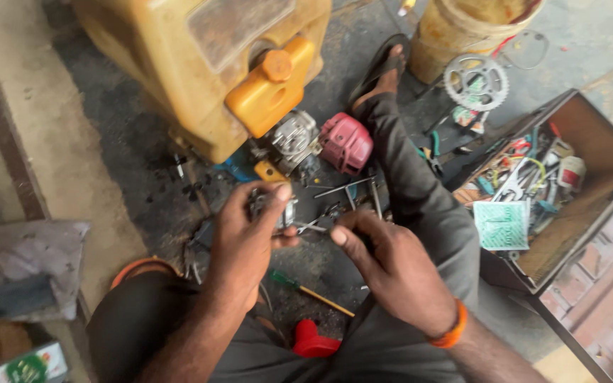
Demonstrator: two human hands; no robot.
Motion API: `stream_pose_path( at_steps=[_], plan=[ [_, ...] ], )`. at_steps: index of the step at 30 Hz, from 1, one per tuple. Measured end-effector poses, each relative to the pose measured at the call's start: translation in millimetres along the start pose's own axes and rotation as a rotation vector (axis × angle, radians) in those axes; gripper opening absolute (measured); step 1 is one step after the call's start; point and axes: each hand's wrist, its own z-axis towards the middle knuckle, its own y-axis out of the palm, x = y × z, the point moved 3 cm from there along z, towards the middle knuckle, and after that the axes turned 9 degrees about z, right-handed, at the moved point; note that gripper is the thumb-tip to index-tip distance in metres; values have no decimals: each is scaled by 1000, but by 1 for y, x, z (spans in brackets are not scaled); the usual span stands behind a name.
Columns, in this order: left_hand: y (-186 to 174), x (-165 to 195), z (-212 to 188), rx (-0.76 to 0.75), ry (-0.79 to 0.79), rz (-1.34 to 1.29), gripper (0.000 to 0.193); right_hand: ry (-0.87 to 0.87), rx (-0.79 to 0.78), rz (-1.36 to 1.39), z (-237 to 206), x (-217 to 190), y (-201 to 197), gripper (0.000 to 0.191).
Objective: The person uses a screwdriver to adjust a small metal component, then installs it into the engine of a yellow machine. They continue to tighten and adjust parts on the engine with their hands.
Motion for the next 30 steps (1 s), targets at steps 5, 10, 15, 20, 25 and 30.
stream_pose_path(
  at_steps=[5, 10, 15, 20, 25, 30],
  plan=[
    [5, 2, -2, -45, -17, 13, 35, -219, 35, -52, -1, -1, -5, 24],
    [8, 2, -4, -45, -13, 46, 37, 40, -32, -36, 1, 13, -4, 25],
    [9, 2, -5, -59, 2, 110, 38, -157, 13, -14, -1, 11, -9, 27],
    [12, 5, -7, -77, 2, 135, 40, -39, -39, 77, -2, 20, -5, 25],
    [11, 5, -10, -82, 17, 210, 42, -35, -43, 30, -8, 24, -7, 31],
    [12, 4, -10, -78, 39, 235, 45, 218, -116, 141, -3, 35, 0, 33]
  ],
)
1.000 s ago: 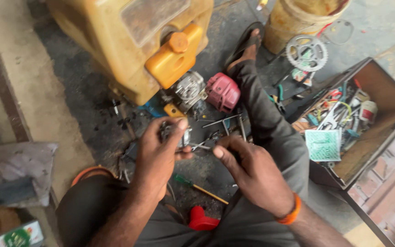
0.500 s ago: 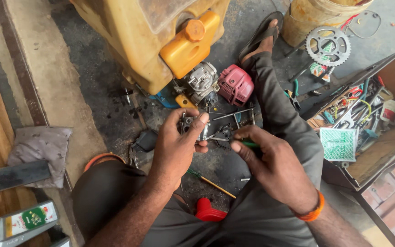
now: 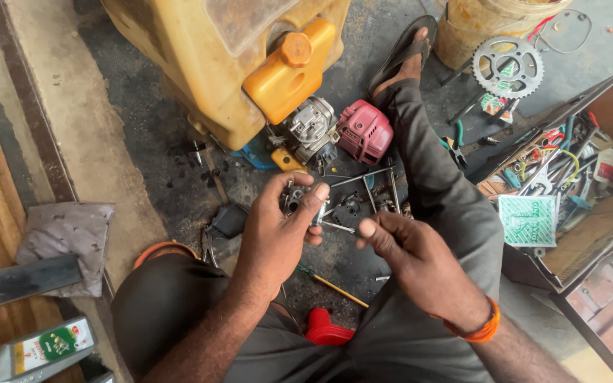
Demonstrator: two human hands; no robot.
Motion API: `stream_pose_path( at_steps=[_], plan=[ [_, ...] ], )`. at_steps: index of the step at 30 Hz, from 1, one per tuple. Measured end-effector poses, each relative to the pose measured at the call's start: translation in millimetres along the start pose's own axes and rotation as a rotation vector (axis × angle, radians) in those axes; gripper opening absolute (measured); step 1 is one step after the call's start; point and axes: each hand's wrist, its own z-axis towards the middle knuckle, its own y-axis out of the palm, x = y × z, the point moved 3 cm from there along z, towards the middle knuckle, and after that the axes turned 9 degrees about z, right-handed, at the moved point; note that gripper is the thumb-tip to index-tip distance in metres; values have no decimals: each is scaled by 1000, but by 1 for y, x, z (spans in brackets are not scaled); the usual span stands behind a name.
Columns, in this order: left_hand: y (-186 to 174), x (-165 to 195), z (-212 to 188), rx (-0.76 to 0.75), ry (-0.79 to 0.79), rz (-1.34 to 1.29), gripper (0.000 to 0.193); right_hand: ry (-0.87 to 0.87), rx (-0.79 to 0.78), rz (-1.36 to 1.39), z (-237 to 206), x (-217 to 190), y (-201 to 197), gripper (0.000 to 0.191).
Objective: The person uses a screwdriver to adjust a small metal component, then installs it into the engine of a yellow machine. They continue to tighten and adjust parts on the engine with their hands.
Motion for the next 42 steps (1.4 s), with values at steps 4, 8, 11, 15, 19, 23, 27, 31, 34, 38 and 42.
stream_pose_path(
  at_steps=[4, 8, 11, 15, 19, 23, 27, 31, 34, 38, 42],
  plan=[
    [-2, -1, -1, -2, -25, 35, 46, -327, 12, 94, -7, -8, -1, 34],
    [1, -1, -2, -41, -63, 34, 45, -99, 65, -97, -3, 0, 0, 27],
    [3, 1, -2, -30, 13, 50, 44, -168, 44, -7, -2, -2, 1, 24],
    [1, -1, -2, -14, -1, 86, 42, -321, 9, 5, -7, -5, 0, 33],
    [1, 0, 0, 2, 0, 80, 43, -107, 81, -115, -5, 0, 3, 28],
    [2, 0, -1, -13, -2, 100, 45, -149, 1, 60, -3, -4, 6, 25],
    [2, 0, -2, -14, 13, 143, 46, -340, 99, -80, -10, -1, 2, 29],
    [4, -1, -2, -35, 31, 208, 48, -349, 74, -70, -7, 22, 8, 27],
    [5, 0, -3, -41, 65, 222, 49, 85, -177, 577, 6, 45, 16, 35],
    [4, -1, -3, -54, 29, 218, 50, -150, -202, 626, 1, 33, 13, 22],
    [5, -1, -2, -50, 1, 192, 50, -665, 227, -395, -23, 3, 8, 22]
  ],
)
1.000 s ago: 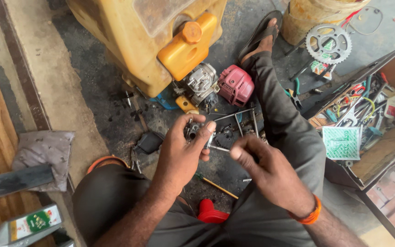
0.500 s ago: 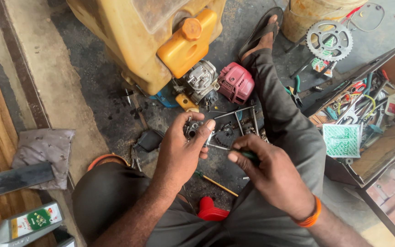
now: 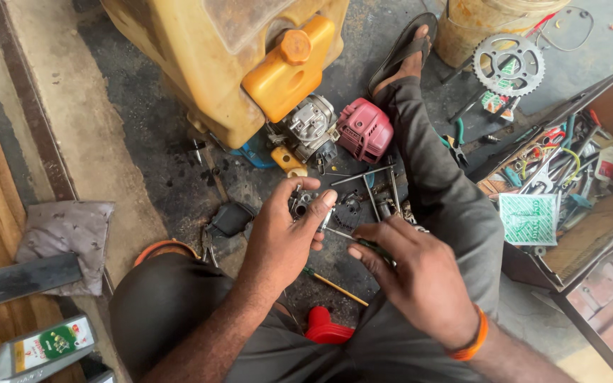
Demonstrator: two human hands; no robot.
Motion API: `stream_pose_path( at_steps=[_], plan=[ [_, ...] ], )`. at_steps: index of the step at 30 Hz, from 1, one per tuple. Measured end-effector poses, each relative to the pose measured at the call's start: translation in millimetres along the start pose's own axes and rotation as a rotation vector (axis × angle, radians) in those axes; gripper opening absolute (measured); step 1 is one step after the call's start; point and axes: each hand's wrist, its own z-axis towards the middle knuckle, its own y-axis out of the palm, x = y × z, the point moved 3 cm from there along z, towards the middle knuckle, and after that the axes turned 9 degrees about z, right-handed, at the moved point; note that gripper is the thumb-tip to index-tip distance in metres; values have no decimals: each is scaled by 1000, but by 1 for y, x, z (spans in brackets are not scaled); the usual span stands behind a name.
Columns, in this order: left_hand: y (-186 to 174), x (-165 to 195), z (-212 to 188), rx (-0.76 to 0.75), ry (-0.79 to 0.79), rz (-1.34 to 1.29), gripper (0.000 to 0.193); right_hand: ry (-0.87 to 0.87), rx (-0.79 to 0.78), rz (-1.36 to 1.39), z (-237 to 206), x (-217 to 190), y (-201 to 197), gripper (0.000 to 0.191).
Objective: The person uses a screwdriver to adjust a small metal component, then installs it into the engine of a yellow machine. They continue to tighten and adjust parts on the engine with their hands.
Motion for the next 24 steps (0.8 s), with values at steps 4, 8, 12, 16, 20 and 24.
stream_pose_path(
  at_steps=[4, 8, 12, 16, 20, 24],
  plan=[
    [3, 2, -2, 5, 68, 110, 50, 96, -39, 133, 2, 4, 9, 25],
    [5, 2, -4, 7, 96, 111, 50, 709, -193, 908, -9, 30, 25, 28],
    [4, 2, -3, 10, 113, 62, 49, 948, -271, 1223, -12, 31, 25, 23],
    [5, -1, -3, 10, 94, 56, 47, 65, -39, 69, 1, 1, 4, 21],
    [12, -8, -6, 27, 115, 142, 46, -126, -12, -272, -3, -12, 6, 22],
    [20, -19, -8, 24, 88, 260, 45, 325, -31, 286, -9, 16, 14, 22]
  ],
)
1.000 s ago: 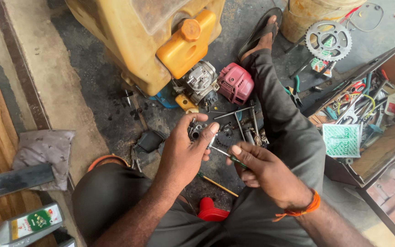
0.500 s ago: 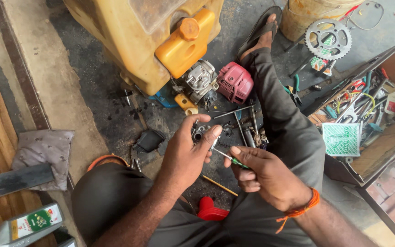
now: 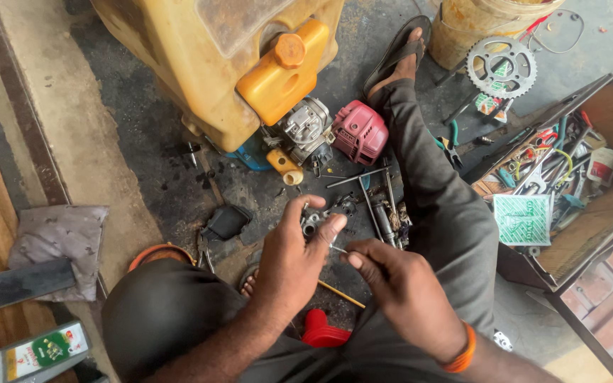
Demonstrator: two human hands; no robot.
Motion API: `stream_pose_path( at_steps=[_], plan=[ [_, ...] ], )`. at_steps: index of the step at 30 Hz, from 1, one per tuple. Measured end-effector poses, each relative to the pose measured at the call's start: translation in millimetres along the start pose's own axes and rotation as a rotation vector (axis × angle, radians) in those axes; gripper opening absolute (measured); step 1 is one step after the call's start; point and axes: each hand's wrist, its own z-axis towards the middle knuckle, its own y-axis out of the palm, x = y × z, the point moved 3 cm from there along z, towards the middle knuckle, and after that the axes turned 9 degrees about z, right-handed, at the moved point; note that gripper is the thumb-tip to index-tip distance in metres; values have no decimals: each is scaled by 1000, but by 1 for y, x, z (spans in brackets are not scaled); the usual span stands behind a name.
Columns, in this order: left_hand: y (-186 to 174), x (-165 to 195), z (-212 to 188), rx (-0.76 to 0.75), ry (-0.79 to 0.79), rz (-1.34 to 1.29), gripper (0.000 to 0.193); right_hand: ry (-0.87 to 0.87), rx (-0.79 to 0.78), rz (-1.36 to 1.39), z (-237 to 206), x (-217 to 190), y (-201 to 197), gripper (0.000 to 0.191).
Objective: The person uses a screwdriver to adjust a small metal component, then installs it into the engine of a yellow machine. They continue to tighten and adjust parts on the engine with their hands.
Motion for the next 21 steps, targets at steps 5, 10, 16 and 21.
stream_pose_path(
  at_steps=[5, 10, 16, 21],
  plan=[
    [1, 6, -3, 68, 174, -87, 43, 800, -297, 991, 1, 33, 5, 21],
    [-5, 9, 1, 79, 29, -114, 41, 395, -249, 559, 3, 13, -4, 16],
    [-3, 6, -2, 210, 11, 71, 45, -498, -50, -601, -16, -39, 1, 28],
    [-3, 5, -5, 365, 94, 27, 43, -575, -111, -679, -17, -41, 15, 48]
  ],
)
